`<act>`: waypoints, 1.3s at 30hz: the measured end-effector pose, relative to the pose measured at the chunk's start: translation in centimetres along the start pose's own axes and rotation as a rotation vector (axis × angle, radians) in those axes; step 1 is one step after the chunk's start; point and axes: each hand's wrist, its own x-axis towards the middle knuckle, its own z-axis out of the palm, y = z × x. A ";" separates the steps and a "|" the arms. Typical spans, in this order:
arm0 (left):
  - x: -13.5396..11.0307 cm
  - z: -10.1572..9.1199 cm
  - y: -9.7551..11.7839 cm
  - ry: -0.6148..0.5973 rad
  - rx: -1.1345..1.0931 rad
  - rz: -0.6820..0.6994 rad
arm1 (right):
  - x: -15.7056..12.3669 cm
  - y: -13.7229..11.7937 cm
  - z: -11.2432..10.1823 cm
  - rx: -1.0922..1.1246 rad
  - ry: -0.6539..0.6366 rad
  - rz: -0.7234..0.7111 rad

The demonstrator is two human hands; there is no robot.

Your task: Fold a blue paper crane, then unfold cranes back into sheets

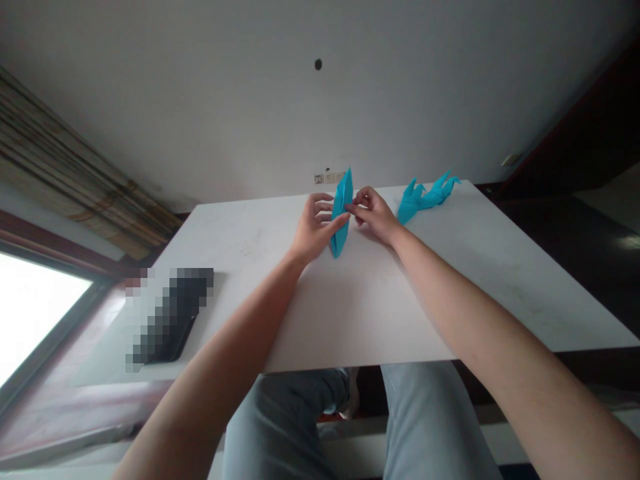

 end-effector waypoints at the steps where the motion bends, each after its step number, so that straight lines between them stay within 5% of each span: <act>1: 0.0 0.1 -0.1 0.000 -0.009 0.010 | -0.1 -0.1 0.0 0.000 0.000 0.000; 17: 0.8 -0.7 -1.1 0.171 0.125 0.036 | -0.9 -1.0 1.2 0.060 -0.103 0.005; 24: 1.2 -0.9 -1.3 0.157 -0.125 -0.186 | -0.8 -0.7 1.4 0.066 -0.084 -0.010; 34: 0.6 -0.6 0.0 0.013 -0.257 -0.214 | -0.7 0.1 1.3 0.091 -0.161 -0.056; 39: 0.8 -0.6 0.2 -0.007 -0.252 -0.225 | -0.4 0.3 1.1 0.049 -0.085 -0.066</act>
